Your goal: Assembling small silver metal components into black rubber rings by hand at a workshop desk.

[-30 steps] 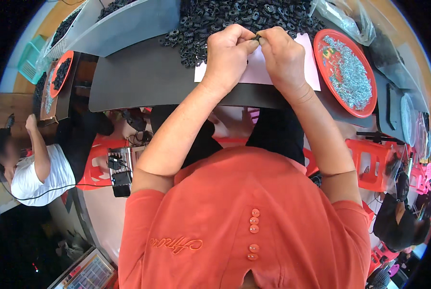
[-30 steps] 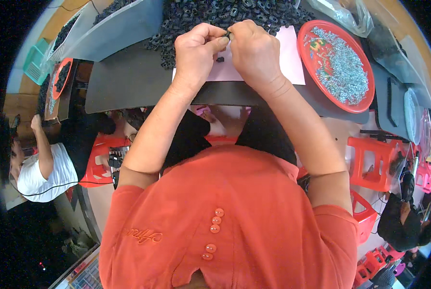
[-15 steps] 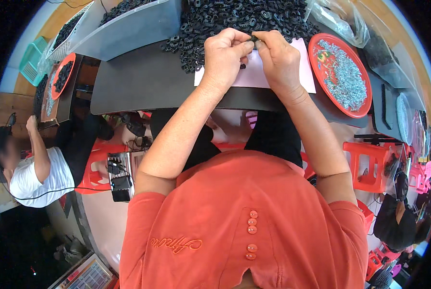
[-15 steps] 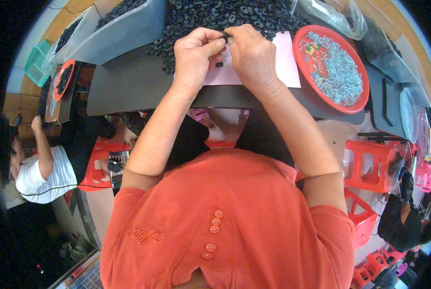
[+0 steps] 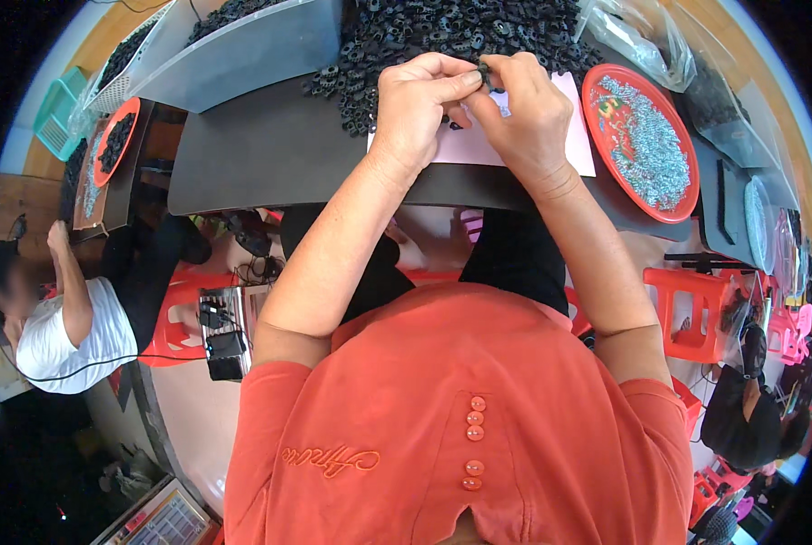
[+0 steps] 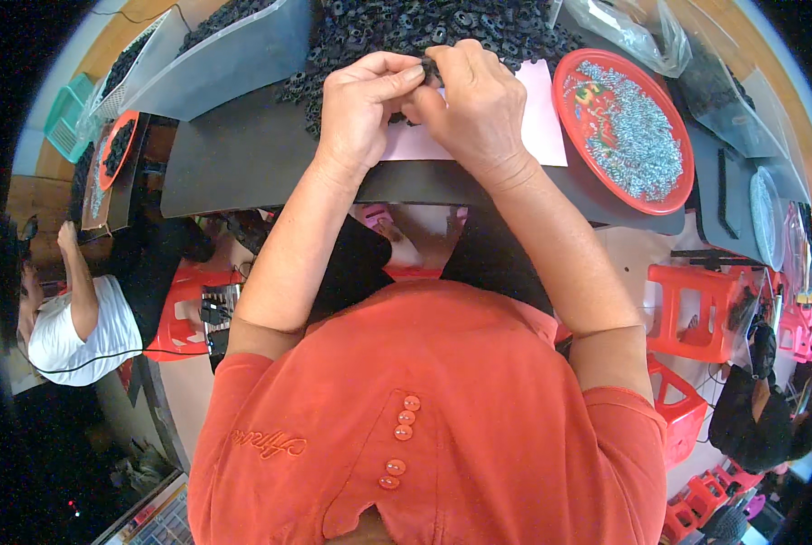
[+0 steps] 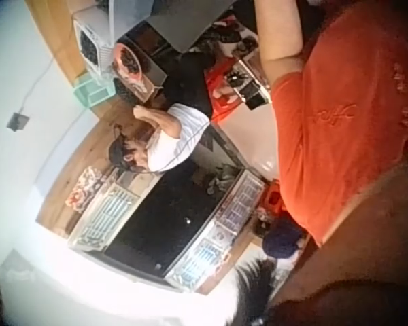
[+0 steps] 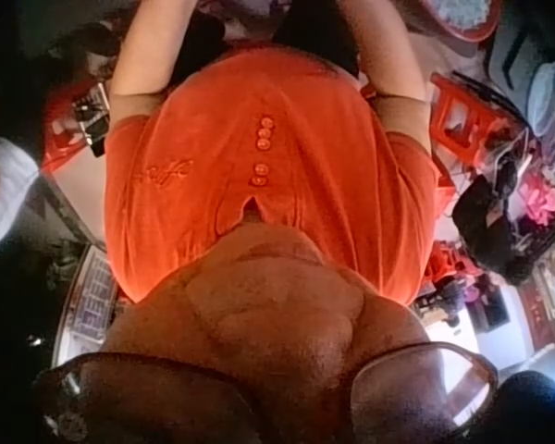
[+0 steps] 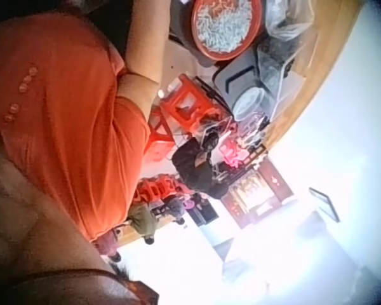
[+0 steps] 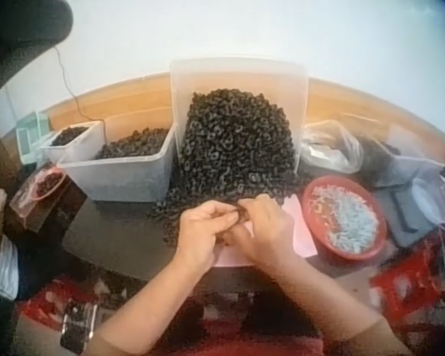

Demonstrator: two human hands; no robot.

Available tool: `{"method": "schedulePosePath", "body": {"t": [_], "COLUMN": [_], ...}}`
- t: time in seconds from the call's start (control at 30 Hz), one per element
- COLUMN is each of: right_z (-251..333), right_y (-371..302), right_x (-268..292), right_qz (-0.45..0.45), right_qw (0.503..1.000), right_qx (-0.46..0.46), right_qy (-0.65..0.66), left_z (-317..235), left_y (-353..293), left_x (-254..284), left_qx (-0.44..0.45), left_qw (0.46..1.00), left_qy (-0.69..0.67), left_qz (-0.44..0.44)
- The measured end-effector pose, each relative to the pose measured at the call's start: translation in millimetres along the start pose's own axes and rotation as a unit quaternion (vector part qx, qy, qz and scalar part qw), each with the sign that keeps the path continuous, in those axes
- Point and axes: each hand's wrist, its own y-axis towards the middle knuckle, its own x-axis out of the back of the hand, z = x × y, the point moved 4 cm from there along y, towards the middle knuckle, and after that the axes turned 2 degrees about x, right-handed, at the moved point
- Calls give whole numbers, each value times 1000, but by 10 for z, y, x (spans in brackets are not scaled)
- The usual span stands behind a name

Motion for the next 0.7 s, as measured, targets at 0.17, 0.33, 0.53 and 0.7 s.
{"method": "schedulePosePath", "body": {"t": [0.17, 0.33, 0.53, 0.7], "right_z": [-5, 58, 86, 80], "right_y": [-3, 5, 19, 9], "right_x": [12, 25, 103, 148], "right_qz": [-19, -4, -21, -25], "right_qw": [999, 995, 992, 995], "right_qx": [31, 89, 120, 96], "right_qy": [-27, -39, -10, -2], "left_z": [-19, -20, -17, -22], "left_y": [-32, -47, -32, -43], "left_x": [-17, 19, 17, -20], "left_qx": [3, 28, 31, 51], "left_qw": [1000, 998, 997, 996], "left_qy": [7, 56, 13, -8], "left_qz": [-3, 17, 68, 78]}}
